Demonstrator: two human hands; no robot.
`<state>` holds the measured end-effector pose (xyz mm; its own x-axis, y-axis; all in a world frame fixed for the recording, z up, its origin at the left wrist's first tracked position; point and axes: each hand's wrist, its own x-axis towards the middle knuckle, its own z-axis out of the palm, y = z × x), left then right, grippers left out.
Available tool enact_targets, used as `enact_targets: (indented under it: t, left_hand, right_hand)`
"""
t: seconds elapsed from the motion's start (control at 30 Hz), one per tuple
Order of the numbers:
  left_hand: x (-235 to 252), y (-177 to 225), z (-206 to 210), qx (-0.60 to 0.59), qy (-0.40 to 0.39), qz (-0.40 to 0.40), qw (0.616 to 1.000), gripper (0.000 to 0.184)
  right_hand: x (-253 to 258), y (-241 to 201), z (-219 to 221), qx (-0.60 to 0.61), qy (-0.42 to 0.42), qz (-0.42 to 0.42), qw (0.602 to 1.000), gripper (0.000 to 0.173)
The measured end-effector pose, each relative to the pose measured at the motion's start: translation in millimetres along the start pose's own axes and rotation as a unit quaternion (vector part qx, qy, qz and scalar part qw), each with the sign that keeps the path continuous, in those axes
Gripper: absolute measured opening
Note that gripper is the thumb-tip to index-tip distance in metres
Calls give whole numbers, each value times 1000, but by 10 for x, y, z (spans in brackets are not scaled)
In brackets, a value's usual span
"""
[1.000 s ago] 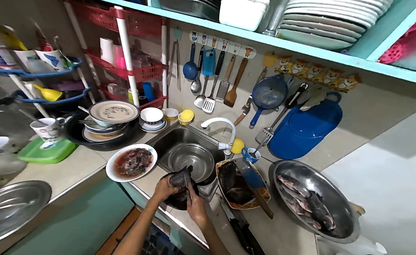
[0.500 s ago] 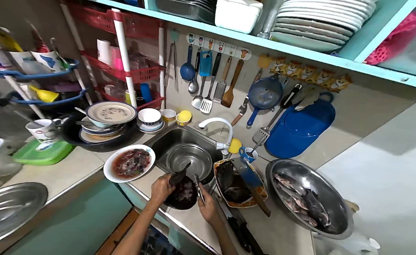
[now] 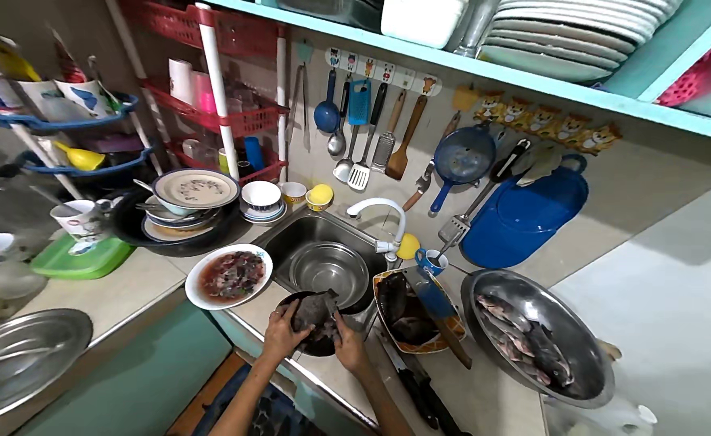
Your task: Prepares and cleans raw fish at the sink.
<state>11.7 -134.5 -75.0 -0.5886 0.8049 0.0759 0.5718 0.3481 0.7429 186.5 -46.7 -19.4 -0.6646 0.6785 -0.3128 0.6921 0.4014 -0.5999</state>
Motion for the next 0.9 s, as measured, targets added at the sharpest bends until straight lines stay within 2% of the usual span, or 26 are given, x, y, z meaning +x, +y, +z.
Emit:
enact_targets:
  t: [0.1,0.17,0.23,0.3,0.37,0.43,0.5,0.63,0.73,0.8,0.9]
  left_hand:
    - [28,29,-42,27,-44,-30,998,89]
    - [43,43,-61,26,-56,-43,997,91]
    - [42,21,-45,18,-46,-35,998,93]
    - [41,-13,-27,5,-36,-21,999,97]
    - [51,-5,-43,-7,-40,-28,999,102]
    - [72,5,-61,-9,-53,-38,998,101]
    - [114,2,-76,-14,-63,-37,997,95]
    - [162,-3,-113,-10,-77,-34,996,90]
    - [189,-32,-106,-17,-88,-25,996,89]
    - [201,-25,-109,-21,-95,-24,995,88]
    - [202,10,-127,-14,-101,-32,994,87]
  right_hand:
    - [-133,-144,225,-42,-37,-2,998,61]
    - [-230,-189,253,-34,-50,-45,997,59]
    - [-210,-186,187,-10,-41,-89,995,56]
    - [-55,-132,100,22,6,-105,994,55]
    - [205,-65,25,38,33,-60,997,59]
    - [372,-89,-26,19,10,-3,1000,64]
    - [370,-205,24,-20,-22,8,1000,64]
    - [62,-411,213,-38,-34,-73,996,59]
    - [154,-297,98,13,-13,-128,992,56]
    - [332,-253,-44,4,-10,-90,996,58]
    - [461,-356,-89,-84,-59,6,995,66]
